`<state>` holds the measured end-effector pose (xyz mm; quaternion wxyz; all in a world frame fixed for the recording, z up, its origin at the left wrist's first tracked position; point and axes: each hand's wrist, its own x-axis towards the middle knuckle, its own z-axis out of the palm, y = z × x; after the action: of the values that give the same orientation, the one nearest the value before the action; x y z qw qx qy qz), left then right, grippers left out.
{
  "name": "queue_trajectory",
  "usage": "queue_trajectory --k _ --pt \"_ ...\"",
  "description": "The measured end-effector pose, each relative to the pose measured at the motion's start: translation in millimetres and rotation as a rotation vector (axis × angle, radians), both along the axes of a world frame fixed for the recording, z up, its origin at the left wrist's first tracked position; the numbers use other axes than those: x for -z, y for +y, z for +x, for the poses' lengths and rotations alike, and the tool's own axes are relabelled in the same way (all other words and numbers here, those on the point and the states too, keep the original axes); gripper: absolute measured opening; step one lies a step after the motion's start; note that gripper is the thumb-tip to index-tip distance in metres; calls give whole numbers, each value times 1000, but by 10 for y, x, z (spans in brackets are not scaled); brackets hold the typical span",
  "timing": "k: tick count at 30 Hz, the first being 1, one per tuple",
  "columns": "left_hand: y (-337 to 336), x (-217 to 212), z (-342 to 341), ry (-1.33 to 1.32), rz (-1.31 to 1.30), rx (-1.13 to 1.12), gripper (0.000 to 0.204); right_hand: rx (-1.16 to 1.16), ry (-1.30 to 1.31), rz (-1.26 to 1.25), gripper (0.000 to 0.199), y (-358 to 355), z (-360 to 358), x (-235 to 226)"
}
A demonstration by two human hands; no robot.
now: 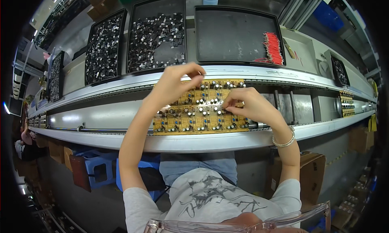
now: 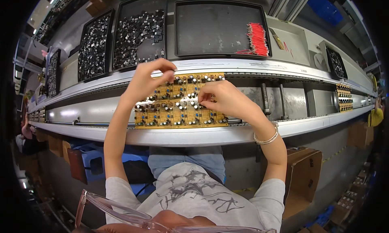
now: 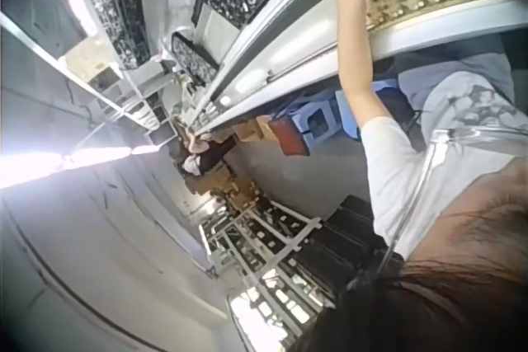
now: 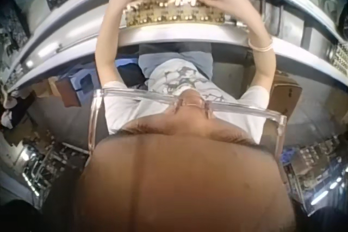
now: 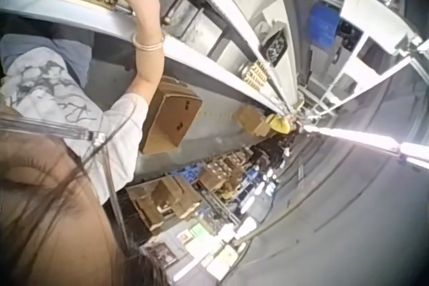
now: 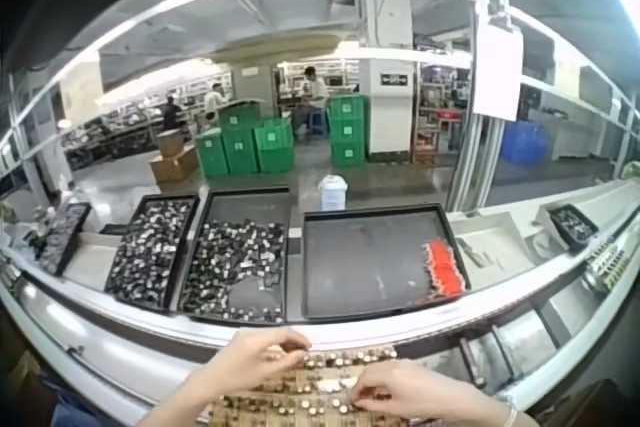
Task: Assembling small electronic components onto a circuit board at a manual production station.
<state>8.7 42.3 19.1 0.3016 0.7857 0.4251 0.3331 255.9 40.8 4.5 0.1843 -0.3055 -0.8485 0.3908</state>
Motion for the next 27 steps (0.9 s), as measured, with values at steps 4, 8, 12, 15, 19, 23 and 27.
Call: queue_trajectory --k 4,8,12,15,19,23,27 --pt "-183 83 88 114 19 83 20 -46 -70 49 9 -44 -25 5" --pt "-228 143 52 197 29 73 22 34 27 73 10 -90 -137 40" --pt "-211 146 4 206 150 156 15 9 -74 152 10 -120 -221 51" --pt "-233 115 -29 246 103 192 12 -6 -115 190 7 -135 -250 121" --pt "-225 177 -70 259 114 208 13 11 -102 275 5 -149 -288 118" --pt "-240 156 -61 286 92 167 14 4 -150 301 5 -159 -294 112" --pt "-246 110 -66 311 36 188 13 -7 -194 292 6 -170 -282 103"
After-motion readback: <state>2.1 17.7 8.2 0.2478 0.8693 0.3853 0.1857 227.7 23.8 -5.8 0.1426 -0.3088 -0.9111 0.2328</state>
